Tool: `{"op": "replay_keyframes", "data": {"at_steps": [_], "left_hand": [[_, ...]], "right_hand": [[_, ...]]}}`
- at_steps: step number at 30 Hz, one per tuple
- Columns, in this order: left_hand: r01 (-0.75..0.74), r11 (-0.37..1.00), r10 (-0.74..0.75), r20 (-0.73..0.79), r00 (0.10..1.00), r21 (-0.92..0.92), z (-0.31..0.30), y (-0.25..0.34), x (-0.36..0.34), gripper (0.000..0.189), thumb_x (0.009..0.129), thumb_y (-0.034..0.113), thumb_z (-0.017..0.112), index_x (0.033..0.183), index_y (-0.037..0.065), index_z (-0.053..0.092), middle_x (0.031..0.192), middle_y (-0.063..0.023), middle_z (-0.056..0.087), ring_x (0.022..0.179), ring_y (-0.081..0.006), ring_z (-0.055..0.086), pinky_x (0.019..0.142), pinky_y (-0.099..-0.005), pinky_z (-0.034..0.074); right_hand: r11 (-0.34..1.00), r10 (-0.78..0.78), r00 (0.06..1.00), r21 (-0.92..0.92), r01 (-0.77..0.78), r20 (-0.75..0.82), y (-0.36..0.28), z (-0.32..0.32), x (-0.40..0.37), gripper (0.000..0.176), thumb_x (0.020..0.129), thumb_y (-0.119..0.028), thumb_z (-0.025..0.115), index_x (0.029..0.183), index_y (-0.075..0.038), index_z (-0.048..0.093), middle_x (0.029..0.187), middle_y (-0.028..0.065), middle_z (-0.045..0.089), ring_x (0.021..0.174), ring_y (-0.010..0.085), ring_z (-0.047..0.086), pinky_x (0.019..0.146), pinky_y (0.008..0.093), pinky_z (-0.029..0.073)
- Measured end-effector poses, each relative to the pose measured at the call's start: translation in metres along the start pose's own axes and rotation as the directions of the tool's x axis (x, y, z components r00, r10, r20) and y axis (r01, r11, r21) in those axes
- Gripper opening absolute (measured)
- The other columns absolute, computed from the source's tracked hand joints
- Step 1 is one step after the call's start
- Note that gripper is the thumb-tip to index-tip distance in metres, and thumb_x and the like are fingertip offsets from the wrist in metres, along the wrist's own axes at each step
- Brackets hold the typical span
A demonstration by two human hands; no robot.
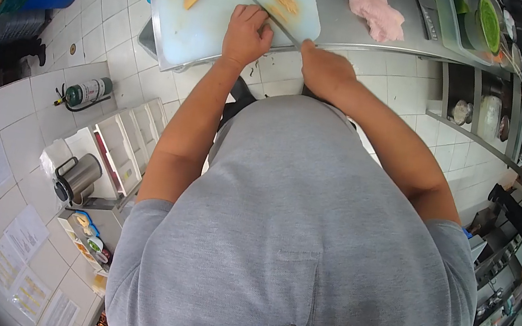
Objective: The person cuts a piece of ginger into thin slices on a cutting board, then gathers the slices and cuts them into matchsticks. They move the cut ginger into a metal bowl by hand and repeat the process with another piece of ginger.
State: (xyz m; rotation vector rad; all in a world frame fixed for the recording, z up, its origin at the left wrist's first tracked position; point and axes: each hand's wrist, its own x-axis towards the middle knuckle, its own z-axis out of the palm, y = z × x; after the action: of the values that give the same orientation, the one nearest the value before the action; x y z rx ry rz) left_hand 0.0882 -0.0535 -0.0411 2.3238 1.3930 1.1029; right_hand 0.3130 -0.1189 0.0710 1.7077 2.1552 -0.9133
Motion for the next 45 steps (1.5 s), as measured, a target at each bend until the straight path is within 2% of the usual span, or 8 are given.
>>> {"op": "replay_keyframes", "data": {"at_steps": [13, 16, 24, 31, 34, 36, 38, 45], "left_hand": [[-0.015, 1.0, 0.014, -0.008, 1.0, -0.017, 0.003, -0.001, -0.003, 0.02, 0.083, 0.007, 0.073, 0.102, 0.003, 0.075, 0.111, -0.0144, 0.072, 0.108, -0.0399, 0.064, 0.099, -0.0509, 0.056], [0.01, 1.0, -0.01, 0.007, 1.0, -0.006, 0.0, 0.001, -0.009, 0.02, 0.082, 0.006, 0.073, 0.101, 0.002, 0.076, 0.11, -0.0143, 0.073, 0.108, -0.0396, 0.064, 0.098, -0.0502, 0.057], [0.013, 1.0, -0.013, 0.008, 1.0, -0.014, -0.004, -0.002, -0.006, 0.021, 0.085, 0.006, 0.073, 0.105, 0.001, 0.076, 0.111, -0.0166, 0.074, 0.11, -0.042, 0.064, 0.099, -0.0516, 0.056], [0.198, 0.978, -0.183, -0.187, 0.965, 0.065, -0.072, -0.017, -0.046, 0.019, 0.089, 0.003, 0.073, 0.108, 0.001, 0.076, 0.111, -0.019, 0.074, 0.106, -0.0415, 0.066, 0.097, -0.0509, 0.054], [0.278, 0.956, -0.25, -0.233, 0.94, 0.097, -0.092, -0.018, -0.069, 0.018, 0.092, 0.005, 0.074, 0.109, 0.001, 0.076, 0.111, -0.018, 0.074, 0.105, -0.0398, 0.067, 0.094, -0.0495, 0.055], [0.321, 0.942, -0.288, -0.255, 0.923, 0.095, -0.096, -0.015, -0.077, 0.017, 0.093, 0.006, 0.075, 0.109, 0.001, 0.077, 0.111, -0.0174, 0.074, 0.105, -0.0388, 0.067, 0.092, -0.0486, 0.056], [0.408, 0.913, -0.39, -0.24, 0.889, 0.03, -0.097, -0.007, -0.079, 0.016, 0.092, 0.003, 0.075, 0.108, 0.001, 0.076, 0.111, -0.0197, 0.073, 0.108, -0.0424, 0.066, 0.098, -0.0522, 0.053], [0.305, 0.952, -0.305, -0.112, 0.946, -0.019, -0.063, 0.021, -0.036, 0.016, 0.093, 0.008, 0.078, 0.107, 0.0, 0.077, 0.109, -0.0193, 0.073, 0.111, -0.0424, 0.066, 0.098, -0.0532, 0.054]], "right_hand": [[0.999, -0.011, 1.0, 0.031, 0.011, 0.017, -0.001, -0.003, 0.008, 0.023, 0.109, -0.007, 0.052, 0.128, 0.005, 0.058, 0.113, 0.0298, 0.081, 0.109, 0.0456, 0.081, 0.095, 0.0582, 0.062], [1.0, 0.008, 0.992, -0.008, -0.007, 0.129, -0.004, -0.021, 0.013, 0.024, 0.111, -0.009, 0.048, 0.129, 0.004, 0.058, 0.113, 0.0299, 0.08, 0.109, 0.0468, 0.081, 0.095, 0.0594, 0.061], [0.996, -0.057, 0.998, 0.067, 0.057, -0.006, 0.006, 0.001, 0.027, 0.028, 0.11, -0.01, 0.051, 0.132, 0.004, 0.058, 0.115, 0.0298, 0.08, 0.108, 0.048, 0.079, 0.094, 0.06, 0.06], [0.992, -0.107, 0.983, 0.053, 0.116, -0.147, 0.023, -0.02, 0.002, 0.031, 0.108, -0.015, 0.057, 0.136, -0.001, 0.06, 0.109, 0.0264, 0.079, 0.105, 0.0491, 0.077, 0.09, 0.0606, 0.058], [0.987, -0.147, 0.983, 0.043, 0.152, -0.111, 0.032, -0.001, -0.001, 0.033, 0.107, -0.016, 0.057, 0.137, -0.002, 0.059, 0.108, 0.026, 0.079, 0.104, 0.049, 0.076, 0.09, 0.0616, 0.057], [0.992, -0.11, 0.99, 0.074, 0.103, 0.089, 0.037, 0.0, 0.003, 0.036, 0.106, -0.016, 0.055, 0.139, -0.003, 0.058, 0.109, 0.0254, 0.079, 0.104, 0.0487, 0.076, 0.092, 0.0625, 0.057], [0.993, -0.106, 0.994, 0.062, 0.103, 0.036, 0.045, 0.001, 0.002, 0.035, 0.105, -0.015, 0.055, 0.138, -0.004, 0.059, 0.11, 0.0251, 0.079, 0.104, 0.0484, 0.076, 0.091, 0.0625, 0.057], [0.987, -0.155, 0.975, 0.018, 0.16, -0.157, 0.068, -0.018, 0.005, 0.026, 0.108, -0.017, 0.058, 0.13, -0.005, 0.053, 0.104, 0.0256, 0.078, 0.1, 0.0495, 0.075, 0.089, 0.0643, 0.058]]}}
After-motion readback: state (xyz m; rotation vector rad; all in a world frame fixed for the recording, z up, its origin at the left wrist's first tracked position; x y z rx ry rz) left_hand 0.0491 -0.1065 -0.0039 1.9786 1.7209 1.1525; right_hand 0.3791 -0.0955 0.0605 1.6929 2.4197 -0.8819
